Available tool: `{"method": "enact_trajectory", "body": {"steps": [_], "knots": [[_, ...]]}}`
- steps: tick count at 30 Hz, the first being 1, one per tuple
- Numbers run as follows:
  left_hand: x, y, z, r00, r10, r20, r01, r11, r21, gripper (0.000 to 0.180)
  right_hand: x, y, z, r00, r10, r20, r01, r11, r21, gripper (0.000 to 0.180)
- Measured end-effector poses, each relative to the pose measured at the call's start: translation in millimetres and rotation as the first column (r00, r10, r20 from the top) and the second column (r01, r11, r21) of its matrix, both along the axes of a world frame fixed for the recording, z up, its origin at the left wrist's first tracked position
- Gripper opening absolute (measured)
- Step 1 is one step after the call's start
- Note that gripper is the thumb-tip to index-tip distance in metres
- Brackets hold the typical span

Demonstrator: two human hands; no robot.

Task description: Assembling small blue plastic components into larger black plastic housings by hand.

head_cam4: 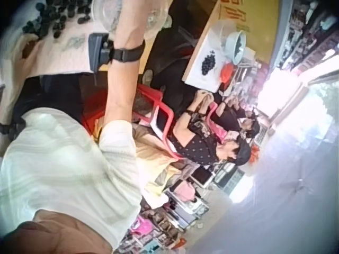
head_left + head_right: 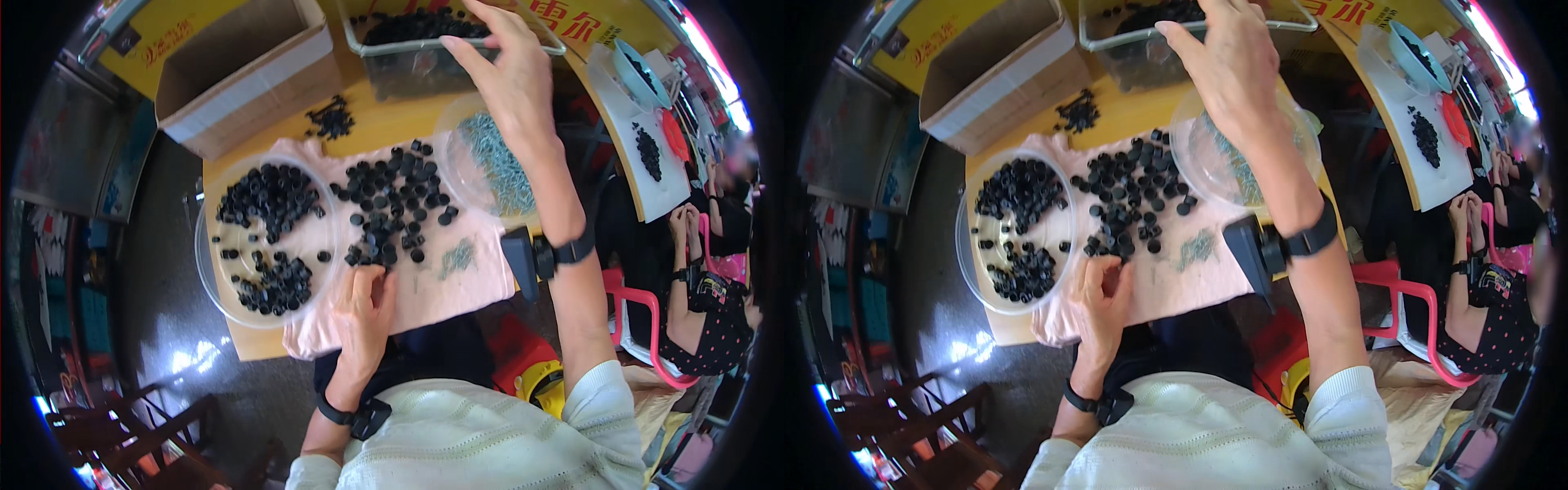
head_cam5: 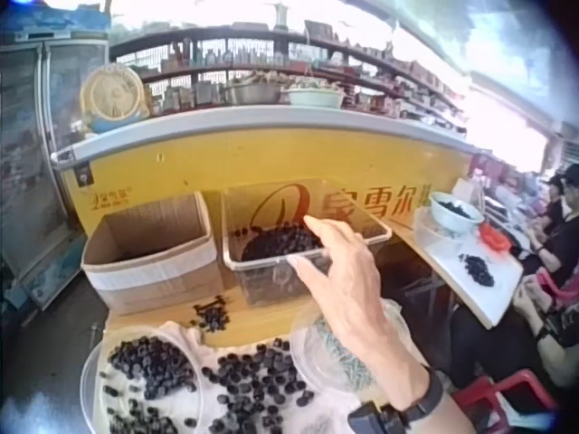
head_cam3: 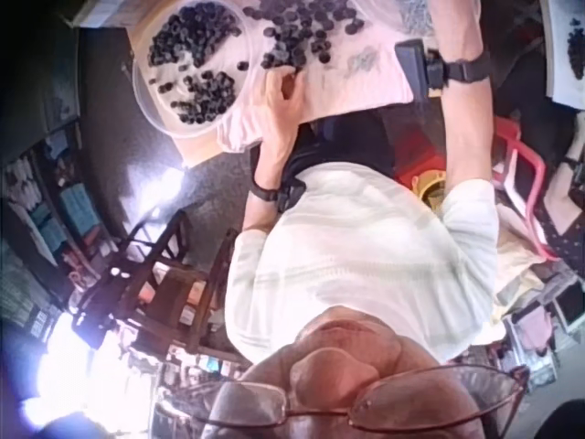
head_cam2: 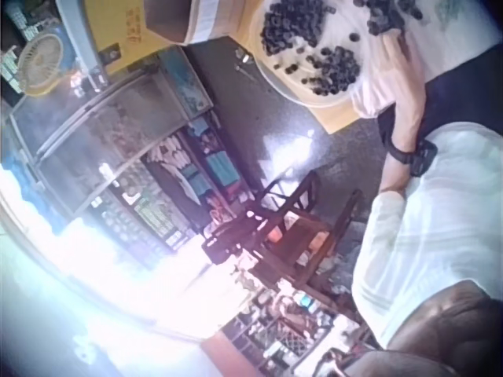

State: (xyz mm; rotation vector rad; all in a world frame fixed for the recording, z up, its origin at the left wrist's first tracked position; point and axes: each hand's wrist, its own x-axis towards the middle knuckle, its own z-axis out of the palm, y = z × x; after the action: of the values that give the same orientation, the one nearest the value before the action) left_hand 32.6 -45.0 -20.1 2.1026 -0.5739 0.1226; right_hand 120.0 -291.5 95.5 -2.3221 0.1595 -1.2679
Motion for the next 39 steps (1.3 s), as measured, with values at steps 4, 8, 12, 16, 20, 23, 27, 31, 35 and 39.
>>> {"method": "enact_trajectory", "body": {"steps": [4,8,12,16,20,23,27,31,35,39], "knots": [[1,5,-11,1.0,-0.002,-0.023,0.0,0.997,-0.073,0.018,-69,48,-18,0.926,0.291,-0.24,-0.204,0.921,0.331,0.023],[-7,10,-5,0.998,-0.062,-0.008,0.06,0.988,-0.143,0.02,-132,78,-67,0.717,0.601,-0.353,-0.232,0.683,0.692,0.018],[-18,17,5,0.956,-0.22,0.194,0.253,0.954,-0.162,0.028,-166,99,-76,0.652,0.681,-0.334,-0.038,0.469,0.883,0.015],[-28,17,5,0.932,-0.295,0.212,0.324,0.938,-0.12,0.031,-189,96,-90,0.656,0.74,-0.151,-0.014,0.211,0.977,0.016],[-29,13,-2,0.885,-0.366,0.286,0.394,0.918,-0.044,0.034,-200,93,-94,0.687,0.723,-0.075,-0.011,0.114,0.993,0.017],[-28,7,-2,0.838,-0.417,0.351,0.444,0.896,0.005,0.035,-204,91,-97,0.711,0.699,-0.075,0.0,0.107,0.994,0.017],[-26,2,1,0.887,-0.411,0.209,0.429,0.902,-0.049,0.035,-205,89,-101,0.741,0.667,-0.083,0.003,0.12,0.993,0.018],[-16,-2,5,0.977,-0.188,-0.096,0.194,0.979,0.057,0.024,-204,83,-100,0.751,0.659,-0.032,-0.019,0.07,0.997,0.019],[-14,-11,8,0.986,-0.138,-0.097,0.15,0.98,0.13,0.016,-201,79,-103,0.758,0.65,0.052,-0.012,-0.066,0.998,0.019],[-14,-12,4,0.985,-0.16,-0.067,0.168,0.979,0.12,0.014,-198,76,-105,0.749,0.647,0.141,-0.015,-0.196,0.98,0.021]]}}
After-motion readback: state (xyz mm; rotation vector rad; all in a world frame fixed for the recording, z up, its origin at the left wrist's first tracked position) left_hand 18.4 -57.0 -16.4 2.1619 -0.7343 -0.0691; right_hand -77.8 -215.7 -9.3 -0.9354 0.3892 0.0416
